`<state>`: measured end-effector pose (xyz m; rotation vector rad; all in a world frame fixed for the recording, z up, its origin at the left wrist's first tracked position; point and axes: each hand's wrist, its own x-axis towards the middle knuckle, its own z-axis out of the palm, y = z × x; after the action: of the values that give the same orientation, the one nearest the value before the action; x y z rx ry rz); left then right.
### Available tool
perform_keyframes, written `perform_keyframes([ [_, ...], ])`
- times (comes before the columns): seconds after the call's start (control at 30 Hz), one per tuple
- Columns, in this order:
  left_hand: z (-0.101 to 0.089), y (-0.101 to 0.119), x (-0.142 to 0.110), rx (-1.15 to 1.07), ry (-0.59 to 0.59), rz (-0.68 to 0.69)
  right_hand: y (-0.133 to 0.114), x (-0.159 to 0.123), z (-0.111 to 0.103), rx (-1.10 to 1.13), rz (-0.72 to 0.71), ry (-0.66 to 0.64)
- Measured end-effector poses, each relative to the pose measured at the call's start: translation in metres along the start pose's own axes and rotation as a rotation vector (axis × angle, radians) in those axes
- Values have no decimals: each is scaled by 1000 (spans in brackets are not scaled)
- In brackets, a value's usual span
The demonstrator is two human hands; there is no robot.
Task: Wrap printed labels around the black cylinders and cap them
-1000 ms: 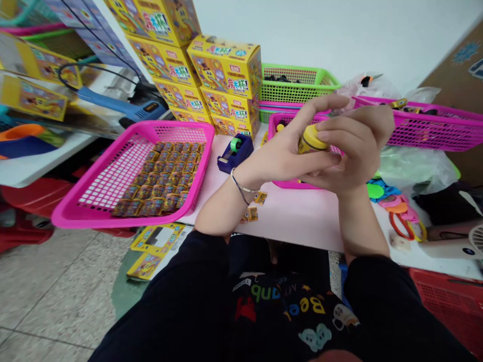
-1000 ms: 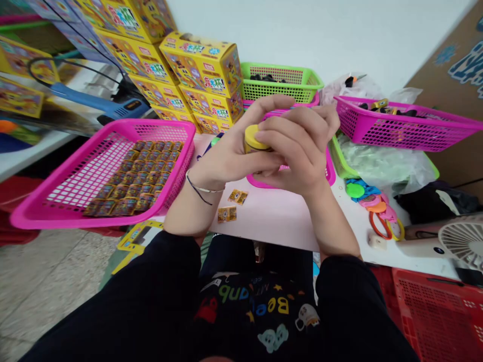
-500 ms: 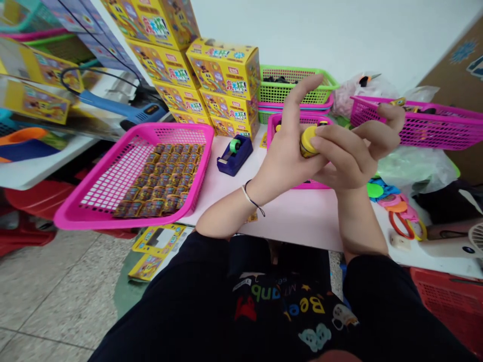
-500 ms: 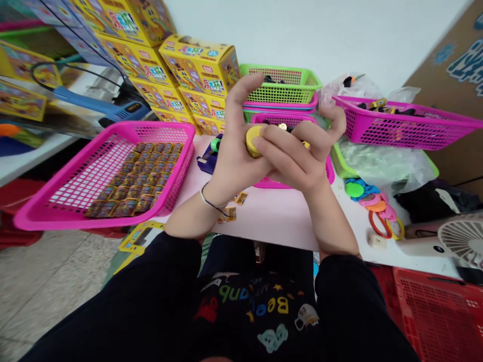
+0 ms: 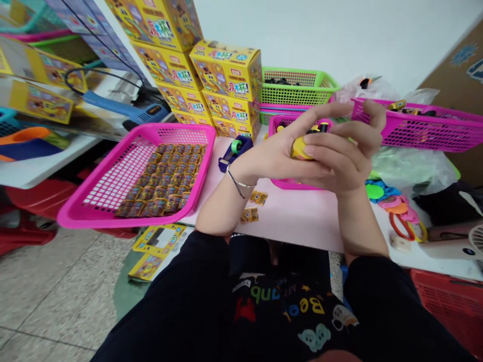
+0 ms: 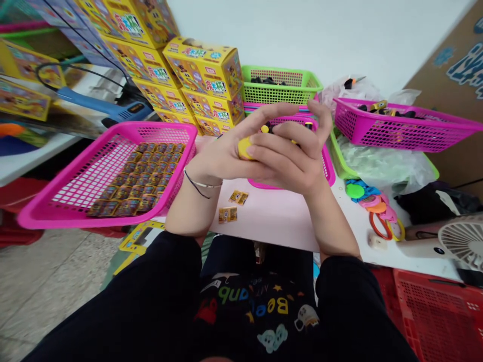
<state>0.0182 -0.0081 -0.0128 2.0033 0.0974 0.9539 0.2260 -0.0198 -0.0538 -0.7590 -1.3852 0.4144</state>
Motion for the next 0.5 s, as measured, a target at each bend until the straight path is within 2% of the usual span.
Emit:
perform_keyframes([
  [0.1, 3, -7, 0, 8, 77, 38, -12, 1, 2, -235, -12, -155],
  [0.2, 9, -4, -5, 77, 83, 99, -21, 2, -1, -403, -89, -203],
  [0.23, 11, 1, -10, 131, 124, 109, -23, 2, -2, -478, -139, -214],
  [0.3, 15, 15, -23, 290, 276, 69, -29, 0, -3, -661, -298, -247],
  [0.37, 21, 34, -42, 456, 416, -32, -34, -4, 2, -798, -539, -304],
  [0.43, 27, 54, -65, 571, 458, -126, -39, -10, 11, -817, -798, -369],
  [0.5, 29, 74, -90, 647, 431, -189, -43, -16, 24, -779, -968, -422],
])
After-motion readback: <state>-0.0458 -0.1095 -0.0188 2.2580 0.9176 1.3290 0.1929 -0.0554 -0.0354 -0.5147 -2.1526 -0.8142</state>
